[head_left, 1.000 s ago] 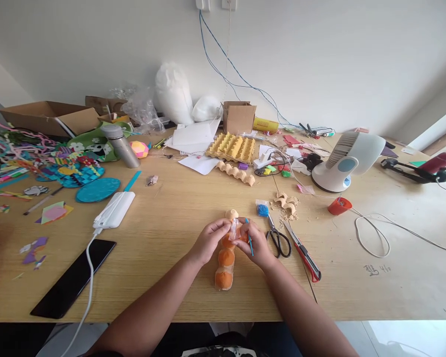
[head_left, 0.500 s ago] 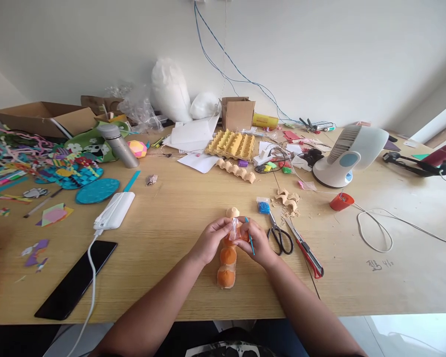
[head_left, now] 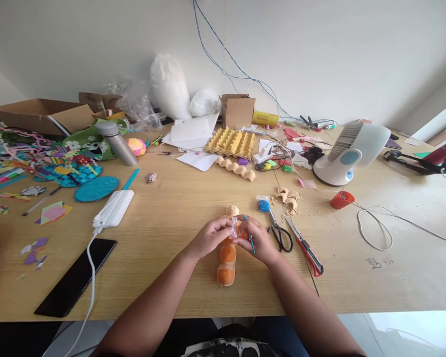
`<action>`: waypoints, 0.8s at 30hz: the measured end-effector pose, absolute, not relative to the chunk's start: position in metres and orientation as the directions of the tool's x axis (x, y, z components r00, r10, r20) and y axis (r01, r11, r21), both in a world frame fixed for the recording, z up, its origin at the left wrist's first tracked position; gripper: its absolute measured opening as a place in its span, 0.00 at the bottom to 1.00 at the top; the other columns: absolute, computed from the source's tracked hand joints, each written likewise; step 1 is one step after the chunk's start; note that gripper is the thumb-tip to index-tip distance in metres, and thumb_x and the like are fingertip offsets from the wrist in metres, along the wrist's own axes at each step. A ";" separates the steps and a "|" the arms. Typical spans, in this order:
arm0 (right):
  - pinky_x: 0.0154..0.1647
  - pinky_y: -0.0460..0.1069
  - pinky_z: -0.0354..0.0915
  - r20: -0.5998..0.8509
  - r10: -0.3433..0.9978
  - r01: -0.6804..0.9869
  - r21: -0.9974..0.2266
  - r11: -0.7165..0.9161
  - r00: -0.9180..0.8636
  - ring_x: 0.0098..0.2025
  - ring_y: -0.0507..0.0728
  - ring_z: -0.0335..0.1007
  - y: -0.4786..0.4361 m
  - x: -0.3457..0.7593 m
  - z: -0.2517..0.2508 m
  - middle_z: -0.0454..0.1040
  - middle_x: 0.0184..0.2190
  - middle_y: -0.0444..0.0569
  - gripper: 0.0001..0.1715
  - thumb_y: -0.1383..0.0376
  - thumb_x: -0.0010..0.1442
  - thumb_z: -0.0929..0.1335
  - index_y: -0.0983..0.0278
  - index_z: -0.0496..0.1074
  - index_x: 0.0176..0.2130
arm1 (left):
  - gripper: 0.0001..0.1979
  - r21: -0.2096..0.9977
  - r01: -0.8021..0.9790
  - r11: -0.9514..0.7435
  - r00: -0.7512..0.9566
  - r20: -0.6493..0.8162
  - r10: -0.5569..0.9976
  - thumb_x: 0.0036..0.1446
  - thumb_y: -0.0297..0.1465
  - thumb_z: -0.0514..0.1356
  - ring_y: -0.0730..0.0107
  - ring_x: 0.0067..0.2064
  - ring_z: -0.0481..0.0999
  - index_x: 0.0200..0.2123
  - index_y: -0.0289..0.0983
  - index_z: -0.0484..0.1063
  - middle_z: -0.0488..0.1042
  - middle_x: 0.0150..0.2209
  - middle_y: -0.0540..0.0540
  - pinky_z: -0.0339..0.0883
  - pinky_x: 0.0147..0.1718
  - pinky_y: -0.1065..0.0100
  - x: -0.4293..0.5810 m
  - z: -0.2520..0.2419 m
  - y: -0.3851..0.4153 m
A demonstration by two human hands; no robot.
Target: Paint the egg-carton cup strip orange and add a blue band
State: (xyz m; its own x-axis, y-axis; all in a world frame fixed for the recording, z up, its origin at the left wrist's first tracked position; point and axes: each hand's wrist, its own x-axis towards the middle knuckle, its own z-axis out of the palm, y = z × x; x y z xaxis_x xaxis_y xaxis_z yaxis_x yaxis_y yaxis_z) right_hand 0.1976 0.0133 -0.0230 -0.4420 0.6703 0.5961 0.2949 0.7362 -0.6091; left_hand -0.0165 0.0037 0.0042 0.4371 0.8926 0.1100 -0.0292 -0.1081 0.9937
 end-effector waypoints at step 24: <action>0.34 0.53 0.61 0.658 0.634 0.563 -0.366 0.741 -0.407 0.29 0.57 0.62 0.003 0.191 -0.013 0.69 0.27 0.46 0.14 0.70 0.71 0.65 0.57 0.65 0.32 | 0.08 0.695 0.450 -0.561 0.311 0.467 0.827 0.69 0.32 0.58 0.55 0.45 0.77 0.35 0.43 0.74 0.80 0.40 0.41 0.70 0.49 0.56 0.000 -0.008 -0.004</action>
